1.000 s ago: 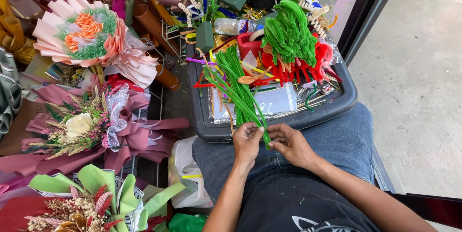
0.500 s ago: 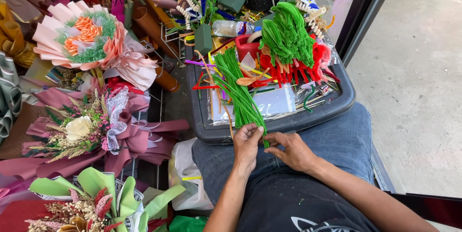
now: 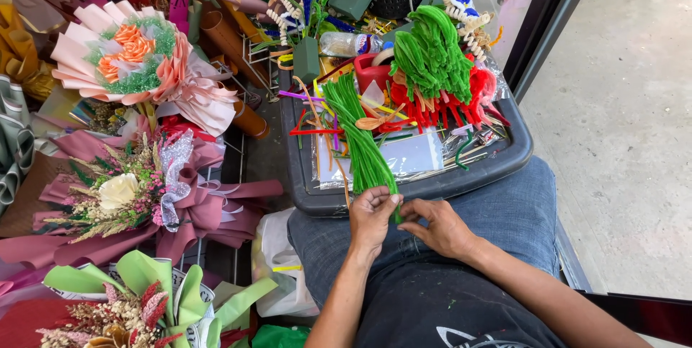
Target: The person sits with a tray on their lap and handles green pipe cleaners, picking them up, separating them, and arranging them. The person also picks up a small green block from the tray and places it back down.
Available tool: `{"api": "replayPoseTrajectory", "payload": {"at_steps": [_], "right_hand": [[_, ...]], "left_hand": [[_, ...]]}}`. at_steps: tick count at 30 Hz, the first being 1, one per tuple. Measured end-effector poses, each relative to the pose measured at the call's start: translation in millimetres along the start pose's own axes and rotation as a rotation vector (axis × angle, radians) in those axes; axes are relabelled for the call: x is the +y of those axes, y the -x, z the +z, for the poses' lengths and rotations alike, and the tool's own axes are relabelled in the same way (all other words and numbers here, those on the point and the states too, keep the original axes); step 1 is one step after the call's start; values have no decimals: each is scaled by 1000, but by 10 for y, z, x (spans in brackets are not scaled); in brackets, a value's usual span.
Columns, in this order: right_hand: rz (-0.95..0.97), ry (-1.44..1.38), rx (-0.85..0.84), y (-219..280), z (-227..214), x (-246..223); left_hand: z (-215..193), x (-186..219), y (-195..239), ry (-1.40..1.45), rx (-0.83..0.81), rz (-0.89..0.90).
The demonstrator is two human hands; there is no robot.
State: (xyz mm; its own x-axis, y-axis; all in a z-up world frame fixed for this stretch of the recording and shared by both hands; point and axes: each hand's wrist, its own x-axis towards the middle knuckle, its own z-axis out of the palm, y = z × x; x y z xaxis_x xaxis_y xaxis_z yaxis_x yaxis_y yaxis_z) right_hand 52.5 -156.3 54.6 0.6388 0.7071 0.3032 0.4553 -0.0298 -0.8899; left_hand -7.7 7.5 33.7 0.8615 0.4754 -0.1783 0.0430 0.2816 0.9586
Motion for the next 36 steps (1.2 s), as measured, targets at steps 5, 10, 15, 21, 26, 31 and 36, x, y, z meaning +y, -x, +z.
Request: {"api": "replayPoseTrajectory", "payload": {"at_steps": [5, 10, 15, 21, 26, 31, 36], "right_hand": [[316, -400, 125, -89, -11, 196], [428, -802, -26, -234, -173, 226], [304, -850, -34, -254, -324, 239], [296, -938, 44, -263, -583, 282], [388, -748, 201, -274, -458, 153], [422, -634, 280, -250, -163, 159], [385, -671, 411, -240, -55, 186]], "left_hand": [[-164, 97, 87, -84, -204, 29], [-139, 399, 345, -268, -491, -92], [-312, 325, 328, -150, -524, -159], [-367, 451, 372, -349, -576, -153], [-319, 406, 327, -428, -526, -103], [31, 433, 271, -420, -309, 106], [242, 356, 182, -597, -83, 421]]}}
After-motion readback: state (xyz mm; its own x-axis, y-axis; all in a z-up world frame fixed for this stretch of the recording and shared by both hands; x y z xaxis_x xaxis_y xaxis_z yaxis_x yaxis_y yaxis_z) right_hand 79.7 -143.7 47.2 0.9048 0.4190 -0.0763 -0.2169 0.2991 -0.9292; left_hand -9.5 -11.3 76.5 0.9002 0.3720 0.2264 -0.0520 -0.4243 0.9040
